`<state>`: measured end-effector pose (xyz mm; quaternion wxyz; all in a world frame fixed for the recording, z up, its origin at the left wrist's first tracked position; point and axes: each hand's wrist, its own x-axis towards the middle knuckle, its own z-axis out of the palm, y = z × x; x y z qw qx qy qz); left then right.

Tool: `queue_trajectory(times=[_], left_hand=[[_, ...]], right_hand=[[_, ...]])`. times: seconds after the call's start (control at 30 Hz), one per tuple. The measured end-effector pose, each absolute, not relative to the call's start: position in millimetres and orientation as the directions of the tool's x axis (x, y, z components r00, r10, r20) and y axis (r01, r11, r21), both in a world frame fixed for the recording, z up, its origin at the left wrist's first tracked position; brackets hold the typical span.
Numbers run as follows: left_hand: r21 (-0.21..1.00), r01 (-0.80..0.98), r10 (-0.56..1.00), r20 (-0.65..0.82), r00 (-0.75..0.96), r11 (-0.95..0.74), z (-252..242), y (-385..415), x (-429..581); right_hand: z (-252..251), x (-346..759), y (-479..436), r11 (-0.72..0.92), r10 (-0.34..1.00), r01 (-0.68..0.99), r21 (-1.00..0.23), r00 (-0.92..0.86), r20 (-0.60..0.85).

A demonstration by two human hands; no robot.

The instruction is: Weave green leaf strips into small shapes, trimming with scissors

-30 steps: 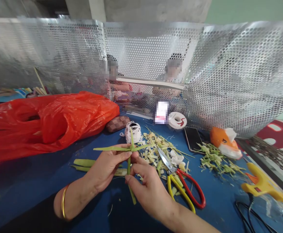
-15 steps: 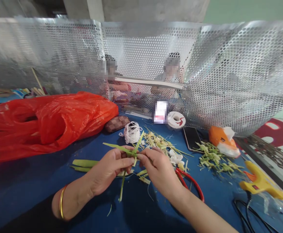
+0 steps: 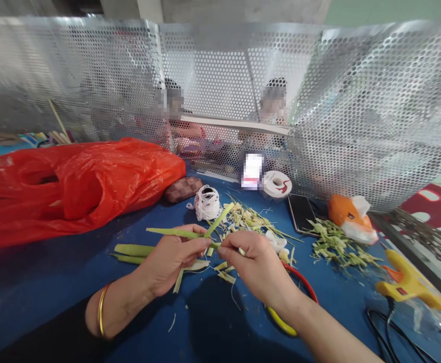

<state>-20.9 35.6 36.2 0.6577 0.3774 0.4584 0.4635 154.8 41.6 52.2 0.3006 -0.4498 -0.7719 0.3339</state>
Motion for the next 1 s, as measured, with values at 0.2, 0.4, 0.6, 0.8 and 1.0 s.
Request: queue_trajectory(times=[0.2,0.4,0.6,0.8,1.0], left_hand=[[0.908,-0.289,0.952,-0.279,0.126,0.304,41,36,-23],[0.874,-0.36,0.936,-0.244,0.255,0.326,37,39,-31],[0.906,-0.25,0.91,-0.255,0.327,0.343,31,33,-26],[0.932,-0.076,0.9,-0.318,0.299,0.355,28,26,-13],[0.944,0.026,0.885,-0.318,0.342,0.329,30,25,-13]], right_hand=[[53,156,39,0.38,0.894,0.496,-0.781,-0.414,0.173],[54,157,43,0.395,0.892,0.519,-0.758,-0.415,0.181],[41,147,48,0.1,0.91,0.207,-0.973,-0.415,0.005],[28,141,45,0.031,0.985,0.093,-0.995,-0.171,0.014],[28,140,43,0.116,0.992,0.159,-0.98,-0.073,0.105]])
